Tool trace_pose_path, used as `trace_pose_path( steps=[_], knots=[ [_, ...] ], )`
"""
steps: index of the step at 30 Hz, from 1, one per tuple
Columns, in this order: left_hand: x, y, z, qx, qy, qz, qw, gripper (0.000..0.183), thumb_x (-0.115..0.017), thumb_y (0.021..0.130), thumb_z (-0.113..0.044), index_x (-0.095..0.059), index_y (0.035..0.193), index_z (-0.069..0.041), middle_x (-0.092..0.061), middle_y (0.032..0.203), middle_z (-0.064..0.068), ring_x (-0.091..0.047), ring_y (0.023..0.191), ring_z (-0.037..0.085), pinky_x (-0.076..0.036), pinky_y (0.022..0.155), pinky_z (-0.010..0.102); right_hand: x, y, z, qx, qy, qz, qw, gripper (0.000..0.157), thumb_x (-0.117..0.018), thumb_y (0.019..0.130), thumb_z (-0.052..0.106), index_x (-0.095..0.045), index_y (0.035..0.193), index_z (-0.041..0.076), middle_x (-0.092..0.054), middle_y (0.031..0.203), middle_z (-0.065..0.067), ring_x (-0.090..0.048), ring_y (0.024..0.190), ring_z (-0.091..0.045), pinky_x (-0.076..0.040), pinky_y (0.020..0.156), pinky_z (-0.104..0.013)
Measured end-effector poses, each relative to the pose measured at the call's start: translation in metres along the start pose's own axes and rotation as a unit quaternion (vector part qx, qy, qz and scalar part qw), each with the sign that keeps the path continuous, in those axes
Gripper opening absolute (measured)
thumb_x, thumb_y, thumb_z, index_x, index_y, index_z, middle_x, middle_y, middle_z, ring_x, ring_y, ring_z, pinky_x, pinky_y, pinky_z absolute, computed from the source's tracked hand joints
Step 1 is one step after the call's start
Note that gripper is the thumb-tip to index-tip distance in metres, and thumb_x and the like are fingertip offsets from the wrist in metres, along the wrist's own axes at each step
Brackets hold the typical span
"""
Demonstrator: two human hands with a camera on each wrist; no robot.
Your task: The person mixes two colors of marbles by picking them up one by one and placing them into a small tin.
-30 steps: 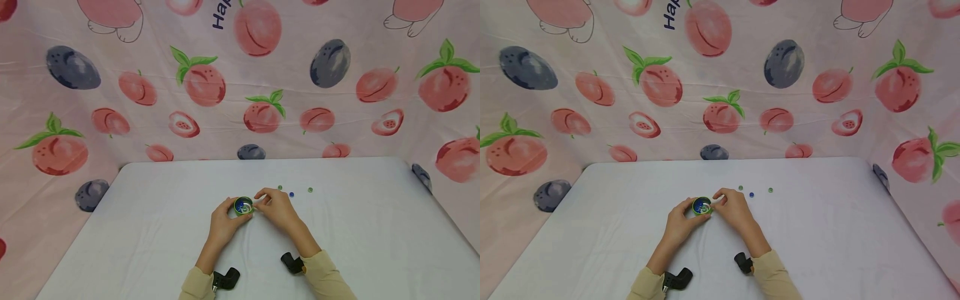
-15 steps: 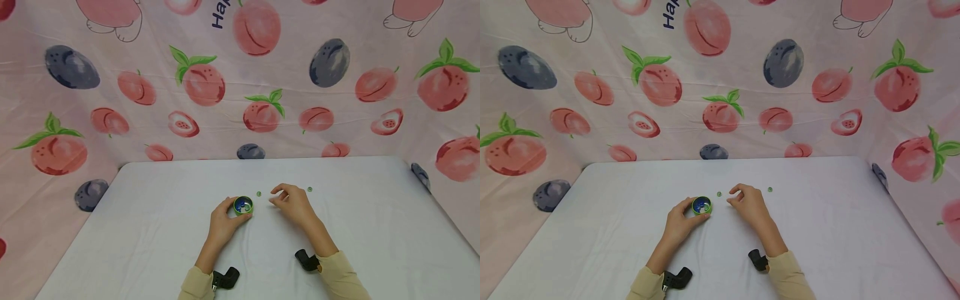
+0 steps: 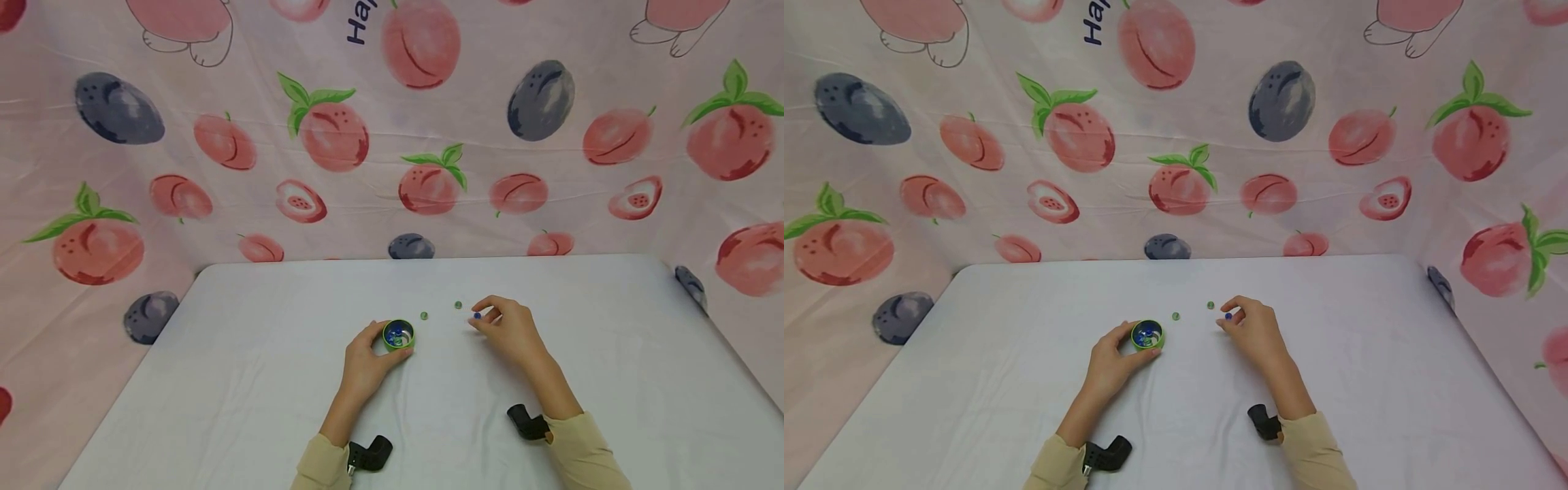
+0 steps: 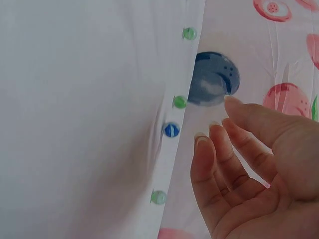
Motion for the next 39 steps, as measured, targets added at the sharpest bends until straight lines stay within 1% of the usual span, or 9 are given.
trace_pose_path(
  steps=[7, 15, 22, 30, 33, 36, 39],
  knots=[
    [0.000, 0.000, -0.001, -0.002, -0.001, 0.000, 1.0000, 0.056, -0.092, 0.081, -0.017, -0.071, 0.130, 0.000, -0.068, 0.139, 0.021, -0.043, 0.150, 0.047, -0.034, 0.123, 0.061, 0.014, -0.003, -0.012, -0.010, -0.011, -0.010, 1.000, 0.023, -0.080, 0.093, 0.011, -0.075, 0.112, -0.001, -0.068, 0.082, -0.008, -0.061, 0.071, -0.019, -0.047, 0.063, -0.027],
    [0.000, 0.000, 0.000, 0.004, -0.001, 0.001, 1.0000, 0.056, -0.092, 0.081, -0.017, -0.072, 0.129, -0.001, -0.068, 0.139, 0.021, -0.042, 0.150, 0.046, -0.033, 0.123, 0.061, 0.024, -0.002, -0.031, -0.017, -0.030, -0.020, 0.999, 0.023, -0.078, 0.093, 0.011, -0.074, 0.113, -0.002, -0.067, 0.081, -0.009, -0.062, 0.074, -0.020, -0.047, 0.065, -0.030],
    [0.000, 0.000, 0.000, 0.005, -0.003, 0.002, 1.0000, 0.055, -0.092, 0.081, -0.017, -0.071, 0.130, -0.001, -0.067, 0.140, 0.021, -0.041, 0.151, 0.046, -0.033, 0.124, 0.061, 0.027, 0.001, -0.043, -0.029, -0.041, -0.021, 0.999, 0.026, -0.077, 0.094, 0.010, -0.072, 0.116, -0.004, -0.064, 0.081, -0.010, -0.056, 0.076, -0.024, -0.045, 0.066, -0.032],
    [0.000, 0.000, 0.000, 0.010, -0.001, 0.002, 0.9999, 0.055, -0.091, 0.082, -0.016, -0.071, 0.130, -0.001, -0.067, 0.141, 0.021, -0.041, 0.151, 0.045, -0.033, 0.124, 0.060, 0.027, 0.009, -0.051, -0.034, -0.058, -0.018, 0.998, 0.028, -0.076, 0.095, 0.010, -0.070, 0.118, -0.006, -0.058, 0.074, -0.006, -0.051, 0.072, -0.022, -0.041, 0.064, -0.032],
    [0.000, 0.000, -0.001, 0.014, -0.002, 0.002, 0.9999, 0.055, -0.091, 0.082, -0.017, -0.071, 0.131, -0.001, -0.066, 0.142, 0.021, -0.041, 0.151, 0.045, -0.033, 0.124, 0.060, 0.027, 0.014, -0.052, -0.033, -0.067, -0.014, 0.997, 0.029, -0.075, 0.095, 0.010, -0.070, 0.118, -0.007, -0.058, 0.072, -0.007, -0.051, 0.070, -0.022, -0.041, 0.063, -0.032],
    [0.000, 0.000, -0.002, 0.011, -0.001, 0.003, 0.9999, 0.055, -0.091, 0.082, -0.017, -0.071, 0.131, -0.001, -0.066, 0.141, 0.021, -0.041, 0.151, 0.045, -0.033, 0.124, 0.060, 0.027, 0.019, -0.054, -0.035, -0.080, -0.009, 0.996, 0.029, -0.075, 0.095, 0.010, -0.070, 0.118, -0.007, -0.060, 0.073, -0.008, -0.053, 0.070, -0.022, -0.042, 0.063, -0.031],
    [0.000, 0.000, -0.002, 0.009, 0.000, 0.004, 0.9999, 0.055, -0.091, 0.082, -0.017, -0.071, 0.131, -0.001, -0.067, 0.141, 0.020, -0.041, 0.151, 0.045, -0.033, 0.124, 0.060, 0.027, 0.023, -0.056, -0.033, -0.090, -0.003, 0.995, 0.028, -0.076, 0.095, 0.011, -0.070, 0.115, -0.008, -0.062, 0.074, -0.009, -0.055, 0.070, -0.022, -0.043, 0.063, -0.031]
  ],
)
Point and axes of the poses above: each hand's wrist, its own y-axis towards the middle knuckle, its own x-axis out of the back of the hand, z = x × y, the point moved 3 cm from there along y, towards the middle knuckle
